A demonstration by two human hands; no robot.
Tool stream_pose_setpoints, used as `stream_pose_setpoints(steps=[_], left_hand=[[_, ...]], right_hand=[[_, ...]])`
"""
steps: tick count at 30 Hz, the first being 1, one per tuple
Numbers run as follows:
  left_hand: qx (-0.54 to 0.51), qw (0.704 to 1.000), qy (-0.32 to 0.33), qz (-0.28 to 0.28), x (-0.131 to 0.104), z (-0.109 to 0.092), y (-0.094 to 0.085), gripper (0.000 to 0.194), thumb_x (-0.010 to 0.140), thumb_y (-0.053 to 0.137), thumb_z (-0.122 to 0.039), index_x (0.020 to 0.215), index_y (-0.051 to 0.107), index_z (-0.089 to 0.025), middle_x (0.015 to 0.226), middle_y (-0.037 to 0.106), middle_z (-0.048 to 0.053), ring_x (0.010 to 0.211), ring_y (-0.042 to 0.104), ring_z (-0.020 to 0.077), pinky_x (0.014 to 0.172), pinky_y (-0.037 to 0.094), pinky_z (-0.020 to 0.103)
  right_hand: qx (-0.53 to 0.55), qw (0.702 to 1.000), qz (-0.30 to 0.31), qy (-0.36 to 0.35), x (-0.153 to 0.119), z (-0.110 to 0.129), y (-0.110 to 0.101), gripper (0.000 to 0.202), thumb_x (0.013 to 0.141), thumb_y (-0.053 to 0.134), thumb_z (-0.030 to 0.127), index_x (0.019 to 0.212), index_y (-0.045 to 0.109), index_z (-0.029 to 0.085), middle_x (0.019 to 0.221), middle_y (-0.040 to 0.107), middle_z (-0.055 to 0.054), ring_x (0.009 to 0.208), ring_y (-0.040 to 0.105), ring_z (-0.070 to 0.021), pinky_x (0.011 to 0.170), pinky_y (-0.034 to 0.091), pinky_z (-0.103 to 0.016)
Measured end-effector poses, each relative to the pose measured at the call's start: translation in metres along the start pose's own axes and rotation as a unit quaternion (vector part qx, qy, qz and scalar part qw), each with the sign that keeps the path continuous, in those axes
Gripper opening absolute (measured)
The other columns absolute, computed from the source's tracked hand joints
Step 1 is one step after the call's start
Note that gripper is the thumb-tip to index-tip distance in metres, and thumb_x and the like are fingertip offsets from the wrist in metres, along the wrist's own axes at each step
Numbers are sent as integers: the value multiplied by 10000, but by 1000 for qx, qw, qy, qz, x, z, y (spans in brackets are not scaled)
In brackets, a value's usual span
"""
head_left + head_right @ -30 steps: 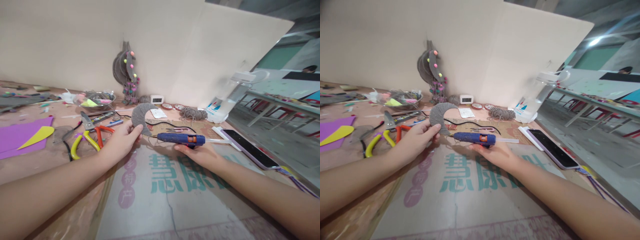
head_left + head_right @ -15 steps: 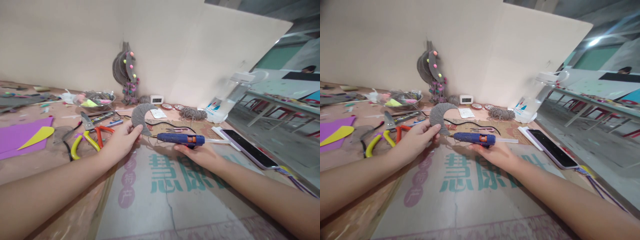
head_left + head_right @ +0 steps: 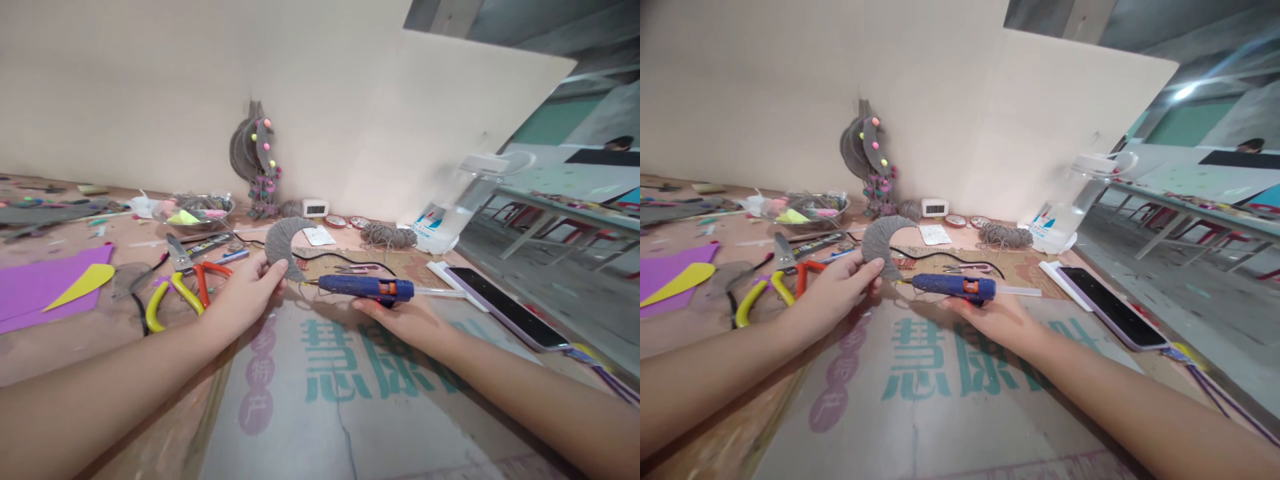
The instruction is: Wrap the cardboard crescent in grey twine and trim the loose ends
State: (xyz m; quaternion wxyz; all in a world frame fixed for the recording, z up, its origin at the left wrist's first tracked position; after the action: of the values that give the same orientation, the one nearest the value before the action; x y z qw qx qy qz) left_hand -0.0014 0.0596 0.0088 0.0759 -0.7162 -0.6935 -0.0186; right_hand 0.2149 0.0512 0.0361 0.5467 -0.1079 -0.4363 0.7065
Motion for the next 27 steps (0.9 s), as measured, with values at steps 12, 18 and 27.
stream_pose_setpoints(steps=[12,18,27], left_hand=[[-3,1000,-16,-3,-1,1,1,211,824,540,-373,750,482,-183,578,497,-57,489,457,69,450,347,167],[-15,1000,-25,-9,-2,1,0,219,807,571,-367,728,477,-185,579,511,-52,496,465,69,454,360,162],[-14,1000,-7,-5,-2,1,0,190,825,562,-336,740,497,-180,580,493,-53,492,450,61,449,368,151]], right_hand=[[-24,1000,3,19,0,-4,0,145,759,603,346,842,658,241,856,730,-17,792,692,-220,739,572,-321],[-55,998,-13,24,0,-8,-1,210,766,613,402,897,685,254,861,733,-8,798,689,-234,723,571,-329],[-86,988,-15,127,-4,-10,-8,284,789,571,484,860,719,252,650,705,9,641,673,-214,567,546,-281]])
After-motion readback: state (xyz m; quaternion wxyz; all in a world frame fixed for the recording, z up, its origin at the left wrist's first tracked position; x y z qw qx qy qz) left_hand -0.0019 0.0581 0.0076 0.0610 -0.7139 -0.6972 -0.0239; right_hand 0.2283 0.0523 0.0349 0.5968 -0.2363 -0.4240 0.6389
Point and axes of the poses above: each hand's wrist, its own x-axis towards the middle knuckle, its own y-axis out of the palm, z = x × y, the point moved 5 cm from there along x, towards the middle knuckle
